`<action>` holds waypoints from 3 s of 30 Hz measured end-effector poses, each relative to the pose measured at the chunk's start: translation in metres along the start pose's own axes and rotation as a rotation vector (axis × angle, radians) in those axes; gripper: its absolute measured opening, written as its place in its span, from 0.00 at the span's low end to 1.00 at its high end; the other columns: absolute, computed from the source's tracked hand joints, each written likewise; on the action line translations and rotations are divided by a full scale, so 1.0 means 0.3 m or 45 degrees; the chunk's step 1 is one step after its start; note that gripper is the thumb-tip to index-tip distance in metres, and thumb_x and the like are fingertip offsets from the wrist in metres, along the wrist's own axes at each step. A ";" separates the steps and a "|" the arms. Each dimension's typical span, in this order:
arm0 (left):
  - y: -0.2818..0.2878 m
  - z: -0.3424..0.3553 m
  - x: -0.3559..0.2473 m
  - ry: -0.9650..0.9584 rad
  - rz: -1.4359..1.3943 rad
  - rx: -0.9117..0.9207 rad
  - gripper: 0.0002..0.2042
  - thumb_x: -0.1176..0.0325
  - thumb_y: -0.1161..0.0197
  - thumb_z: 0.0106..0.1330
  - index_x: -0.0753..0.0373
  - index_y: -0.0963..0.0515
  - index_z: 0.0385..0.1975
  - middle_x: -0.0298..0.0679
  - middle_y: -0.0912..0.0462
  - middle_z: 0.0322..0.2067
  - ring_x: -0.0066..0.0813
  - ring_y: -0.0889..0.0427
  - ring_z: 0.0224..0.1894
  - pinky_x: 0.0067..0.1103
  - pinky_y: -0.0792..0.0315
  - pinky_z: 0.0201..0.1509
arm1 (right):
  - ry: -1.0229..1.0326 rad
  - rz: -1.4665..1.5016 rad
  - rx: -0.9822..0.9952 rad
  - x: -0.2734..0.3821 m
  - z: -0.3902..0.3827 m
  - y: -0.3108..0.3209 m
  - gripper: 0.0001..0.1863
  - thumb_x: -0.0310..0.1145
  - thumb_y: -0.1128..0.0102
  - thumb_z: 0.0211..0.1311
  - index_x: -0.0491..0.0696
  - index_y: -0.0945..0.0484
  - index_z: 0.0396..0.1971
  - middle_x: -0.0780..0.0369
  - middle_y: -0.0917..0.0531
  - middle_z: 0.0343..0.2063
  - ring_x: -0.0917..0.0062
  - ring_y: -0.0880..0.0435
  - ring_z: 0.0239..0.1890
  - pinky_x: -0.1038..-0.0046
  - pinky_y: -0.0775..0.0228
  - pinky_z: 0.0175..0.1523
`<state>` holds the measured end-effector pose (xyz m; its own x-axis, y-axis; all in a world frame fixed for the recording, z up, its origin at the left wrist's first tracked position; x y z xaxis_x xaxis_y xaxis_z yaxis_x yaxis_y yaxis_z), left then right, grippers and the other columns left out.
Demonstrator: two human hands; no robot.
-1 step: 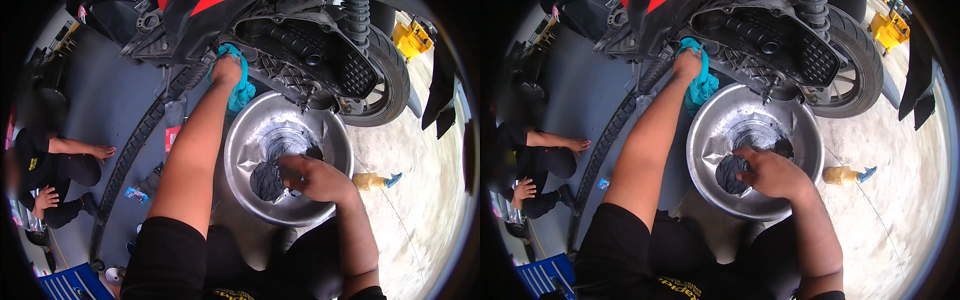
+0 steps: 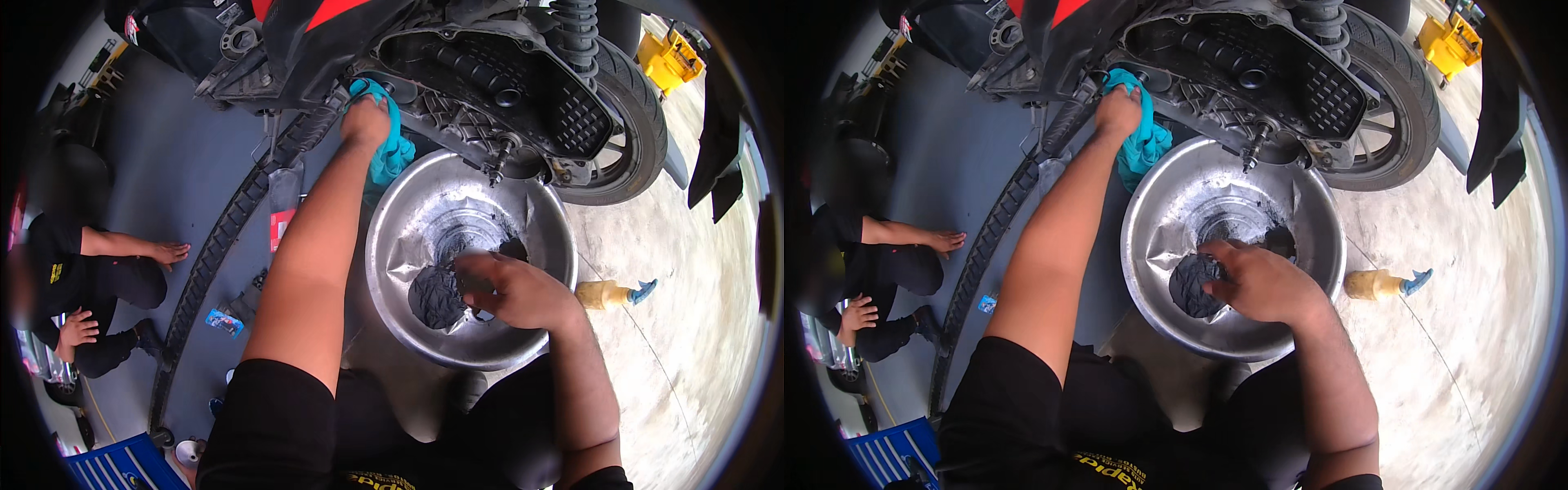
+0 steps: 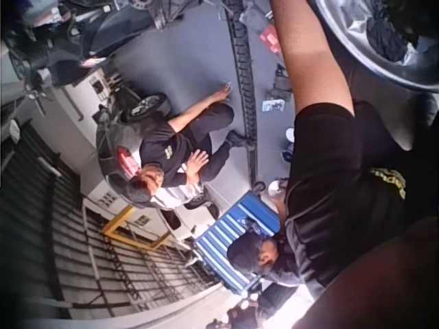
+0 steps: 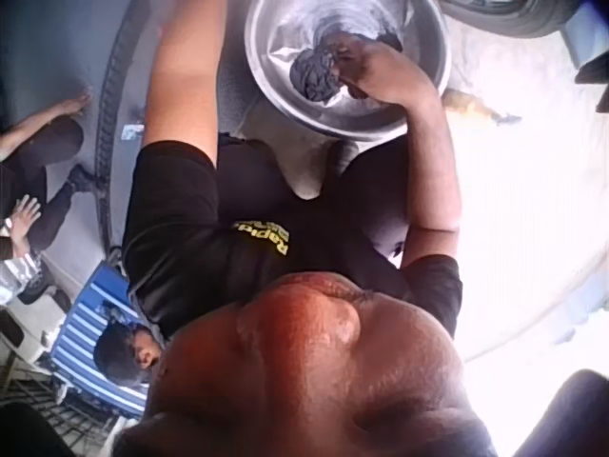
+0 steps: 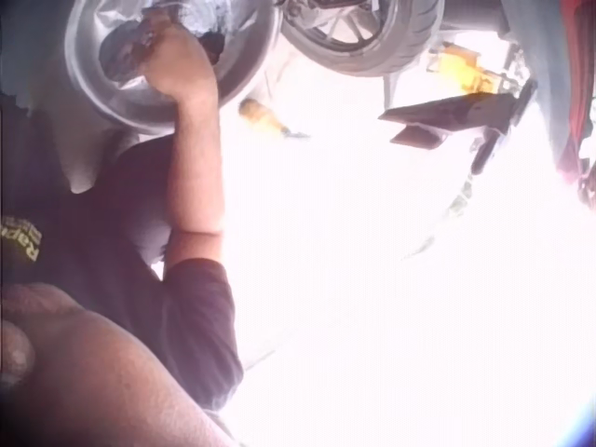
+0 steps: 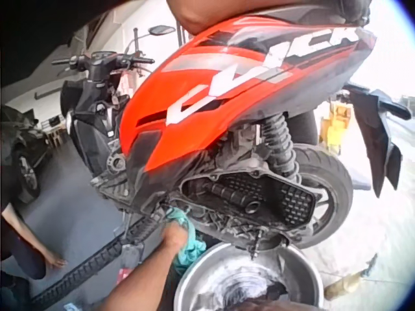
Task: The person cleans and lubricates motorcycle components using a spray bottle, brake cleaner, and a cloth before handling several drive parts and a tube of sealant.
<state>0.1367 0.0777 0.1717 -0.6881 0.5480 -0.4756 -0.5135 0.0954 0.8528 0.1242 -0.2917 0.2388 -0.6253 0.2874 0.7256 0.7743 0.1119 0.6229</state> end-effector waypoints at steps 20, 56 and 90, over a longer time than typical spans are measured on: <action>0.834 -0.724 -0.067 -0.533 -0.686 0.284 0.17 0.62 0.37 0.68 0.65 0.22 0.51 0.48 0.24 0.56 0.45 0.26 0.60 0.35 0.36 0.66 | 0.038 2.108 0.630 0.431 0.519 -0.451 0.38 0.65 0.55 0.70 0.51 0.34 0.68 0.57 0.25 0.62 0.64 0.23 0.63 0.56 0.29 0.65; 0.435 -1.262 0.643 0.133 -0.156 0.001 0.33 0.49 0.35 0.63 0.57 0.33 0.67 0.55 0.35 0.66 0.53 0.31 0.66 0.39 0.31 0.66 | -0.282 1.841 0.693 0.300 0.501 -1.017 0.23 0.46 0.55 0.77 0.47 0.29 0.62 0.59 0.19 0.54 0.64 0.19 0.55 0.60 0.27 0.62; 0.572 -0.937 0.357 -0.320 0.001 0.270 0.27 0.54 0.42 0.73 0.58 0.31 0.68 0.54 0.36 0.70 0.47 0.35 0.71 0.36 0.39 0.72 | 0.193 2.335 0.194 0.461 0.596 -0.765 0.41 0.68 0.52 0.68 0.48 0.33 0.65 0.57 0.25 0.60 0.66 0.25 0.61 0.59 0.32 0.65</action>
<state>-0.1694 -0.0809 0.2065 -0.5266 0.7338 -0.4293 -0.3768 0.2511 0.8916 -0.1225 -0.1074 0.1439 0.9139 0.0562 0.4020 0.4059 -0.1273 -0.9050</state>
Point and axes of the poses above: each hand's wrist, its own z-axis towards the middle knuckle, its own y-axis out of the back of the hand, x = y × z, the point moved 9 cm from there along z, towards the middle knuckle
